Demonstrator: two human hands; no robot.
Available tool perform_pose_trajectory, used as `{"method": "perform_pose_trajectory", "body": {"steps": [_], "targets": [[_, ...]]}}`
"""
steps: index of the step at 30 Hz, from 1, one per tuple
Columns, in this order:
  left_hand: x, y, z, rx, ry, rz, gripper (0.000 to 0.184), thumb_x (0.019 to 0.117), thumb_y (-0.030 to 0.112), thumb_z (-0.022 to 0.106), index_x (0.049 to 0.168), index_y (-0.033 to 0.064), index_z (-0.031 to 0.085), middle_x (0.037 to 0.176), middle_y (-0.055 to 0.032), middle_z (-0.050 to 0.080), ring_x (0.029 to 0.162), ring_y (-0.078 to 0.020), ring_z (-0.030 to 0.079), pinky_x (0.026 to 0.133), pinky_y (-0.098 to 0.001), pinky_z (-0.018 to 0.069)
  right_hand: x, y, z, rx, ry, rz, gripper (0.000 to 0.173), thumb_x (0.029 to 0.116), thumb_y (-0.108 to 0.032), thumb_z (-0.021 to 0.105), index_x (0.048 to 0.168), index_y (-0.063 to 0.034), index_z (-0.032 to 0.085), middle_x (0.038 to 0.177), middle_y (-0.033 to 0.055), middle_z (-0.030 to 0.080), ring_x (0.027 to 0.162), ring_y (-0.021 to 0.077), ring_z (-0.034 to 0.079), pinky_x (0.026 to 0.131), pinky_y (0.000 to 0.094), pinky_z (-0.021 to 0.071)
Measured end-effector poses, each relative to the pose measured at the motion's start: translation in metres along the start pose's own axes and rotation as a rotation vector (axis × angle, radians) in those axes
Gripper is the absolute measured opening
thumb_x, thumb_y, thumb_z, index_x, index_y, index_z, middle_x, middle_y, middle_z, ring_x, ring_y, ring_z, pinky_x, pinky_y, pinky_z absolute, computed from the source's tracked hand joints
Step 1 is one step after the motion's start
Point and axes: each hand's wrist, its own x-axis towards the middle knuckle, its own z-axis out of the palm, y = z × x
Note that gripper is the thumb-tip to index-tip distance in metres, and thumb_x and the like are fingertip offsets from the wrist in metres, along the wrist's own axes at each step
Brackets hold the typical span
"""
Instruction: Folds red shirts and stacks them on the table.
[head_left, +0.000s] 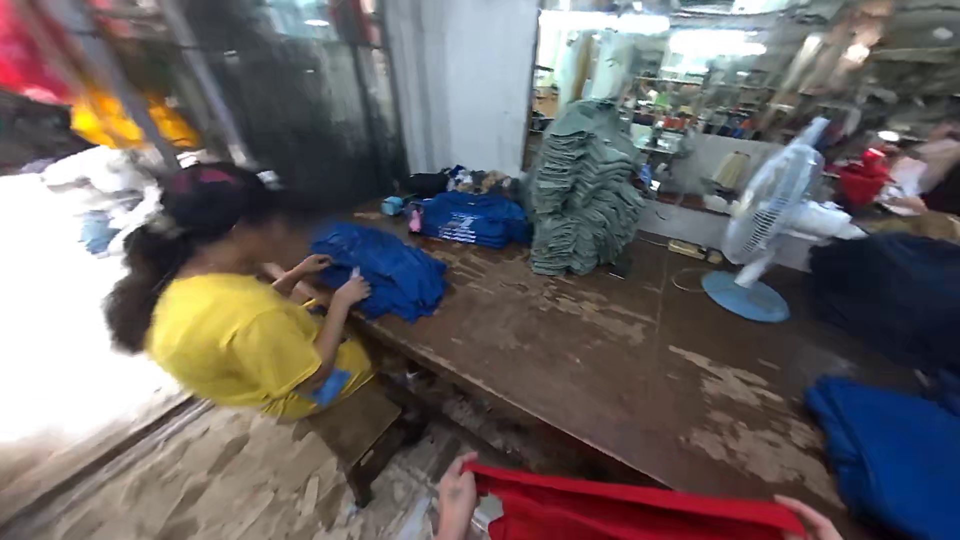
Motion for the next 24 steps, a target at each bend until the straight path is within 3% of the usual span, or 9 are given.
{"method": "perform_pose_trajectory", "body": {"steps": [4, 7, 10, 12, 14, 15, 17, 20, 24], "targets": [[-0.043, 0.104, 0.0, -0.349, -0.047, 0.655, 0.032, 0.0915, -0.001, 0.039, 0.105, -0.004, 0.068, 0.098, -0.0022, 0.074, 0.088, -0.0046, 0.069, 0.082, -0.0278, 0.0592, 0.01, 0.023, -0.045, 0.2, 0.348, -0.074, 0.034, 0.0956, 0.007, 0.034, 0.123, 0.0144, 0.053, 0.118, 0.0086, 0.062, 0.104, 0.0006, 0.061, 0.095, 0.0227, 0.052], [-0.058, 0.194, -0.013, -0.421, -0.142, 1.171, 0.025, 0.1052, 0.03, 0.05, 0.11, 0.0272, 0.074, 0.11, 0.0184, 0.073, 0.103, 0.0041, 0.067, 0.09, -0.0188, 0.056, 0.026, -0.008, -0.106, 0.277, 0.541, -0.3, 0.031, 0.1022, -0.007, 0.037, 0.116, -0.0147, 0.064, 0.109, -0.0161, 0.068, 0.099, -0.0041, 0.065, 0.091, 0.0222, 0.056], [-0.055, 0.28, -0.024, -0.414, -0.139, 1.495, 0.026, 0.104, 0.043, 0.054, 0.117, 0.028, 0.071, 0.117, 0.0173, 0.071, 0.111, 0.0013, 0.065, 0.098, -0.0215, 0.0527, 0.06, 0.051, -0.206, 0.331, 0.49, -0.71, 0.024, 0.1043, -0.009, 0.048, 0.123, -0.0094, 0.064, 0.117, -0.0017, 0.069, 0.109, 0.0117, 0.066, 0.097, 0.0341, 0.0551], [-0.039, 0.33, -0.009, -0.446, -0.103, 1.599, 0.023, 0.1016, 0.034, 0.059, 0.116, 0.0168, 0.067, 0.112, 0.0098, 0.071, 0.105, -0.0052, 0.066, 0.093, -0.03, 0.0556, 0.114, 0.108, -0.287, 0.257, -0.054, -1.093, 0.041, 0.1076, -0.005, 0.042, 0.148, -0.0002, 0.043, 0.148, 0.0089, 0.052, 0.136, 0.0193, 0.051, 0.113, 0.0366, 0.0446], [-0.036, 0.377, 0.027, -0.329, -0.119, 1.607, 0.022, 0.102, 0.023, 0.057, 0.119, 0.0101, 0.063, 0.113, 0.0092, 0.067, 0.105, -0.0008, 0.063, 0.093, -0.0267, 0.054, 0.14, 0.003, -0.218, 0.503, 0.535, -0.693, 0.024, 0.0943, 0.005, 0.06, 0.112, -0.0107, 0.065, 0.107, -0.0037, 0.07, 0.102, 0.0088, 0.067, 0.097, 0.0312, 0.0557], [-0.036, 0.392, 0.052, -0.214, -0.106, 1.575, 0.02, 0.1007, 0.015, 0.055, 0.115, 0.0039, 0.063, 0.109, 0.005, 0.067, 0.102, 0.0, 0.063, 0.091, -0.0256, 0.0541, 0.164, -0.04, -0.198, 0.311, 0.579, -0.591, 0.019, 0.0939, 0.0, 0.064, 0.11, -0.0106, 0.061, 0.104, -0.0061, 0.067, 0.099, 0.0041, 0.065, 0.095, 0.0271, 0.0554], [-0.017, 0.405, 0.113, 0.184, -0.056, 1.404, 0.022, 0.0941, 0.007, 0.055, 0.106, -0.0054, 0.069, 0.099, -0.0138, 0.071, 0.091, -0.0171, 0.067, 0.083, -0.0406, 0.0549, 0.213, -0.048, -0.176, -0.224, 0.412, -0.512, 0.026, 0.0946, -0.006, 0.06, 0.119, 0.003, 0.059, 0.112, 0.0083, 0.065, 0.102, 0.012, 0.064, 0.094, 0.031, 0.0548], [0.067, 0.413, 0.201, 0.775, -0.072, 0.976, 0.027, 0.0994, 0.024, 0.055, 0.101, 0.0068, 0.075, 0.099, -0.027, 0.071, 0.099, -0.0517, 0.066, 0.076, -0.0756, 0.0457, 0.328, 0.03, -0.175, -0.701, -0.025, -0.231, 0.052, 0.0937, 0.002, 0.057, 0.144, -0.0094, 0.053, 0.109, 0.0313, 0.068, 0.099, 0.0516, 0.067, 0.083, 0.0708, 0.0506], [0.096, 0.466, 0.229, 0.629, 0.183, 0.971, 0.036, 0.1019, 0.026, 0.047, 0.122, 0.0052, 0.068, 0.114, -0.032, 0.068, 0.111, -0.0568, 0.062, 0.085, -0.0798, 0.0417, 0.432, 0.045, -0.222, -0.619, 0.046, -0.192, 0.048, 0.0952, -0.002, 0.055, 0.142, -0.0086, 0.056, 0.111, 0.0303, 0.066, 0.098, 0.0505, 0.066, 0.086, 0.0703, 0.0509]]}}
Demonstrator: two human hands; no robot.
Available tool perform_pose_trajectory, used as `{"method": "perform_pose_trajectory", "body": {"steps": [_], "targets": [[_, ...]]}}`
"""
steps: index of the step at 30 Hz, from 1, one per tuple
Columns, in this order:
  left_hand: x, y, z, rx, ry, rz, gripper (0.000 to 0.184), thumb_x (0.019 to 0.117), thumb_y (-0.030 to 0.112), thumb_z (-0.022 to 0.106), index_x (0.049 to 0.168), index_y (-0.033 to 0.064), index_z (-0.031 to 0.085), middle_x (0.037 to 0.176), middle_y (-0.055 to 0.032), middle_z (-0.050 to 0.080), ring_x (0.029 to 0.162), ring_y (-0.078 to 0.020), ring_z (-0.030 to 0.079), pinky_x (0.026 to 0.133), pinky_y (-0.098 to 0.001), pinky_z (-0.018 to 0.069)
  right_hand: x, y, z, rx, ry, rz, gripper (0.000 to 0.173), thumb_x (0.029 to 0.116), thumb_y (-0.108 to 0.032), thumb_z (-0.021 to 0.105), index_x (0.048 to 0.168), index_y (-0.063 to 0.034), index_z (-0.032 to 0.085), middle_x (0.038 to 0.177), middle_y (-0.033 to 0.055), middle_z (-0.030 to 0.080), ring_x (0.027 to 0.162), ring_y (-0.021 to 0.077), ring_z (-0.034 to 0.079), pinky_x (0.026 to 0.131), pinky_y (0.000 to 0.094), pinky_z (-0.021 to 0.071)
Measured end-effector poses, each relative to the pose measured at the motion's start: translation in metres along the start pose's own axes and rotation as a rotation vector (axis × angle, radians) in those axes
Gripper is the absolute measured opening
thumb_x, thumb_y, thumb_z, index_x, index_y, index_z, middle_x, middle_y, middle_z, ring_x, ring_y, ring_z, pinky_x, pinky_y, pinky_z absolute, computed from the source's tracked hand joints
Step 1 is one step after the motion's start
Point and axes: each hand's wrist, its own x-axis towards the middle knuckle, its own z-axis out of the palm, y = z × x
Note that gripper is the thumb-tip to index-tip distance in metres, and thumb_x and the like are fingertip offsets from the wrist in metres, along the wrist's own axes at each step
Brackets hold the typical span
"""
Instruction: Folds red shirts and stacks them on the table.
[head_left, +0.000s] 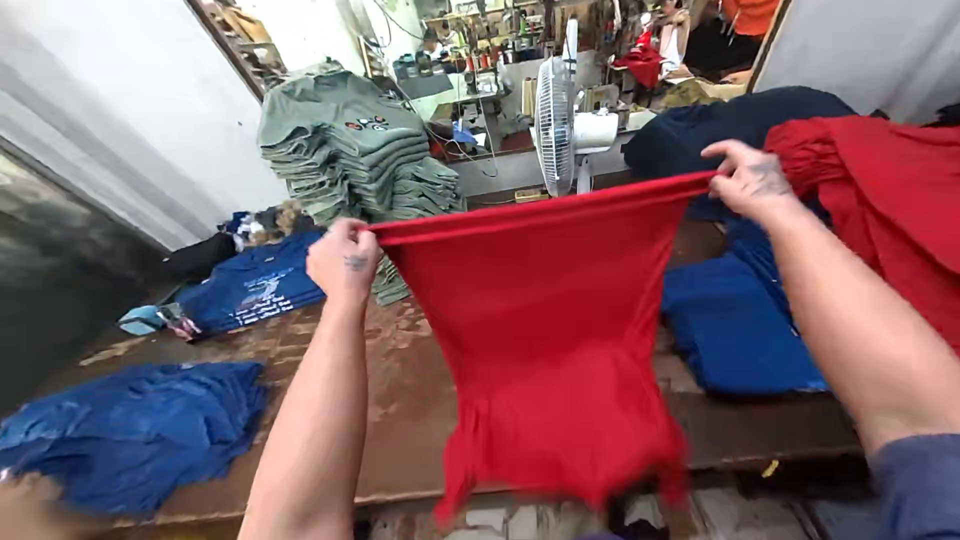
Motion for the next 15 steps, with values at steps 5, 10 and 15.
{"method": "perform_pose_trajectory", "body": {"steps": [5, 10, 15], "targets": [[-0.028, 0.053, -0.036, -0.588, 0.289, 0.134, 0.033, 0.1014, 0.015, 0.041, 0.123, 0.0087, 0.065, 0.104, 0.0024, 0.07, 0.077, -0.0041, 0.066, 0.065, -0.0277, 0.0571, -0.002, -0.011, -0.056, 0.044, 0.198, -0.235, 0.031, 0.1013, -0.01, 0.049, 0.124, -0.0028, 0.069, 0.118, 0.0246, 0.069, 0.108, 0.0378, 0.067, 0.097, 0.0587, 0.0505], [-0.129, 0.032, 0.035, -1.073, 0.174, 0.11, 0.026, 0.1025, 0.025, 0.045, 0.103, 0.0243, 0.071, 0.094, 0.0144, 0.073, 0.073, -0.0006, 0.067, 0.06, -0.0208, 0.0568, -0.103, 0.036, 0.004, 0.277, 0.039, -0.188, 0.032, 0.0927, -0.009, 0.046, 0.106, 0.0077, 0.071, 0.107, 0.0205, 0.072, 0.1, 0.023, 0.07, 0.092, 0.042, 0.0559], [-0.239, 0.005, 0.122, -0.837, 0.019, -0.566, 0.019, 0.1008, 0.007, 0.048, 0.107, -0.003, 0.063, 0.085, 0.0004, 0.068, 0.067, -0.0042, 0.064, 0.059, -0.0243, 0.0568, -0.217, 0.064, 0.118, 0.419, -0.089, 0.118, 0.029, 0.0913, 0.006, 0.05, 0.111, 0.0105, 0.07, 0.111, 0.0242, 0.072, 0.103, 0.0325, 0.072, 0.094, 0.0472, 0.0565]]}}
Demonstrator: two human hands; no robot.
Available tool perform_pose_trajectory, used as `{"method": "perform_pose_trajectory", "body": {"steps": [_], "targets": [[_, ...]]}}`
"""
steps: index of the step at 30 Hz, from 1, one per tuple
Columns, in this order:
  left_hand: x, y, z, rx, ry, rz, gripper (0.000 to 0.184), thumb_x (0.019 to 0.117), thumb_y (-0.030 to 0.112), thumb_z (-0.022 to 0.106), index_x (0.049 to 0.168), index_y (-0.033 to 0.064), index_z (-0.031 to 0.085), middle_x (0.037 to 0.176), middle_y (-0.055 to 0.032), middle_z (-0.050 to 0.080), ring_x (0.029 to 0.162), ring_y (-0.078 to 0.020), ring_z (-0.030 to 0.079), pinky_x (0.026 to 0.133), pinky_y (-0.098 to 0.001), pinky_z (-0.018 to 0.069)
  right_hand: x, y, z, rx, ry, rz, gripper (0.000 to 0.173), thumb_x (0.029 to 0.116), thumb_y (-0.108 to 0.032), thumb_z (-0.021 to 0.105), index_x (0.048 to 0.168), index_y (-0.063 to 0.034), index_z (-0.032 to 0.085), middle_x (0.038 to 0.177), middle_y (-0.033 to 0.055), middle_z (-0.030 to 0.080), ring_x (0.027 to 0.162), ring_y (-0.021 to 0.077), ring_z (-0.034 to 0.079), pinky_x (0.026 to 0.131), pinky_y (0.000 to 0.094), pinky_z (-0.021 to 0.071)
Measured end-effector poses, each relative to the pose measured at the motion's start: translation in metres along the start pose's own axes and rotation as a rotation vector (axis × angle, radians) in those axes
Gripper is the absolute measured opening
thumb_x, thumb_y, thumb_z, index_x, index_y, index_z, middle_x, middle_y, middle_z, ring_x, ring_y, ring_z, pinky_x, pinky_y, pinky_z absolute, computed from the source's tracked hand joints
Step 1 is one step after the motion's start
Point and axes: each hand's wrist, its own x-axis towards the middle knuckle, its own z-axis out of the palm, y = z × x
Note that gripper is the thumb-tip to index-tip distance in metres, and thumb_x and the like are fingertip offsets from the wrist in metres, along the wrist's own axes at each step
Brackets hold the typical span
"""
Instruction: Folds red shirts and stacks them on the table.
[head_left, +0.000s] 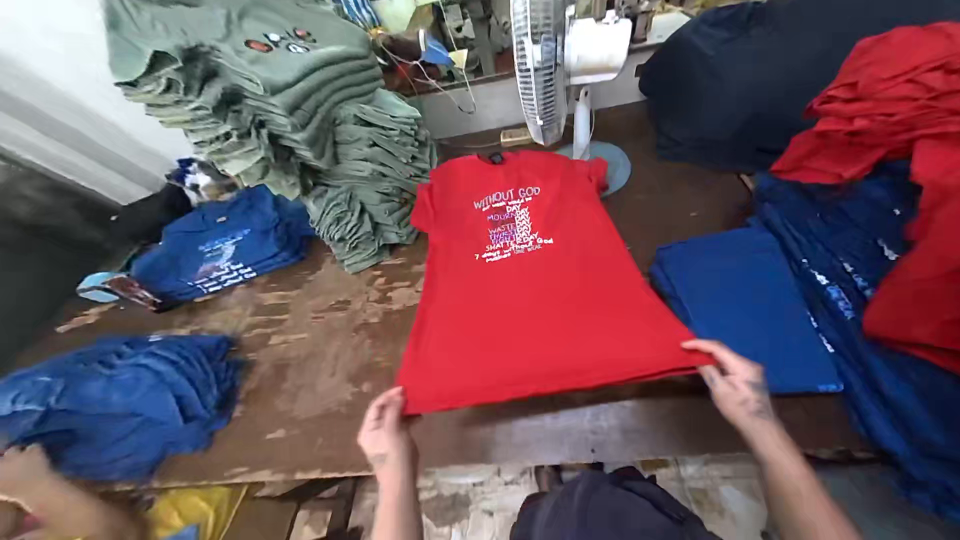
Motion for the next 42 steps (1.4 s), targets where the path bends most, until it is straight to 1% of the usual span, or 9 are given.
{"method": "perform_pose_trajectory", "body": {"steps": [4, 8, 14, 19, 23, 28, 34, 36, 42], "targets": [[-0.006, -0.108, -0.018, 0.691, -0.317, 0.044, 0.03, 0.103, 0.008, 0.052, 0.124, -0.0078, 0.067, 0.123, -0.0263, 0.068, 0.115, -0.0378, 0.066, 0.102, -0.0562, 0.0486, -0.05, 0.055, 0.057, -0.231, -0.267, 0.287, 0.031, 0.0973, 0.002, 0.056, 0.125, 0.0028, 0.07, 0.126, 0.0303, 0.065, 0.121, 0.0467, 0.061, 0.108, 0.0581, 0.0448], [-0.021, -0.163, -0.034, 1.003, -0.277, 0.217, 0.028, 0.0987, 0.018, 0.056, 0.113, 0.0031, 0.075, 0.112, -0.0283, 0.07, 0.11, -0.0511, 0.064, 0.093, -0.0728, 0.0427, -0.075, 0.069, 0.072, -0.412, -0.445, 0.387, 0.035, 0.0994, -0.012, 0.06, 0.134, -0.0081, 0.068, 0.131, 0.0316, 0.059, 0.125, 0.0477, 0.056, 0.106, 0.0569, 0.0449], [-0.071, -0.159, -0.034, 0.844, -0.137, 0.315, 0.037, 0.0982, 0.022, 0.058, 0.118, -0.0076, 0.069, 0.129, -0.0374, 0.058, 0.124, -0.0586, 0.051, 0.106, -0.0684, 0.0372, -0.118, 0.065, 0.048, -0.29, -0.567, 0.422, 0.042, 0.0975, -0.023, 0.066, 0.139, -0.0132, 0.065, 0.137, 0.0287, 0.057, 0.131, 0.0461, 0.052, 0.111, 0.0571, 0.0411], [-0.151, -0.062, 0.085, 0.464, -0.527, 0.576, 0.041, 0.1001, 0.018, 0.051, 0.11, -0.0182, 0.066, 0.123, -0.041, 0.059, 0.12, -0.0529, 0.056, 0.107, -0.0557, 0.0432, -0.163, 0.074, -0.005, -0.112, -0.59, 0.484, 0.041, 0.0979, -0.02, 0.067, 0.138, -0.0096, 0.065, 0.141, 0.0279, 0.054, 0.133, 0.0426, 0.051, 0.115, 0.053, 0.0385], [-0.237, 0.071, 0.217, -0.071, -0.861, 0.897, 0.046, 0.1093, 0.034, 0.042, 0.107, -0.0042, 0.068, 0.112, -0.0182, 0.068, 0.116, -0.0184, 0.064, 0.102, -0.0321, 0.0502, -0.176, 0.079, -0.086, -0.065, -0.589, 0.541, 0.043, 0.1008, -0.02, 0.064, 0.141, -0.0066, 0.061, 0.143, 0.0264, 0.054, 0.134, 0.0393, 0.051, 0.116, 0.0502, 0.0381], [-0.366, 0.227, 0.362, -0.328, -1.158, 1.159, 0.033, 0.102, 0.024, 0.052, 0.102, 0.0003, 0.076, 0.105, -0.0155, 0.074, 0.103, -0.0228, 0.07, 0.094, -0.0385, 0.0547, -0.215, 0.117, -0.203, -0.058, -0.297, 0.524, 0.039, 0.0986, -0.021, 0.066, 0.135, -0.0071, 0.066, 0.139, 0.0231, 0.059, 0.131, 0.0355, 0.055, 0.114, 0.0478, 0.0416], [-0.443, 0.273, 0.521, 0.26, -1.301, 1.076, 0.049, 0.0982, 0.032, 0.064, 0.14, 0.0066, 0.06, 0.141, -0.0184, 0.058, 0.131, -0.0342, 0.055, 0.106, -0.0562, 0.0468, -0.271, 0.139, -0.307, 0.049, 0.022, 0.594, 0.036, 0.0988, -0.016, 0.065, 0.133, -0.0033, 0.067, 0.133, 0.0243, 0.062, 0.113, 0.0355, 0.064, 0.099, 0.0457, 0.0526], [-0.448, 0.277, 0.556, 0.505, -1.255, 1.059, 0.05, 0.0949, 0.04, 0.066, 0.134, 0.009, 0.064, 0.136, -0.0216, 0.059, 0.128, -0.0418, 0.055, 0.098, -0.064, 0.0476, -0.275, 0.134, -0.326, 0.13, 0.077, 0.586, 0.035, 0.0986, -0.012, 0.065, 0.132, -0.0014, 0.067, 0.131, 0.0241, 0.063, 0.109, 0.0334, 0.066, 0.095, 0.0439, 0.0545], [-0.419, 0.275, 0.522, 0.61, -1.184, 0.849, 0.046, 0.1009, 0.042, 0.061, 0.131, 0.0079, 0.064, 0.127, -0.0235, 0.062, 0.121, -0.0436, 0.059, 0.098, -0.0649, 0.0476, -0.244, 0.094, -0.353, 0.295, 0.276, 0.142, 0.027, 0.0942, -0.007, 0.061, 0.113, 0.0105, 0.071, 0.111, 0.0181, 0.071, 0.097, 0.014, 0.07, 0.089, 0.0269, 0.0576]]}}
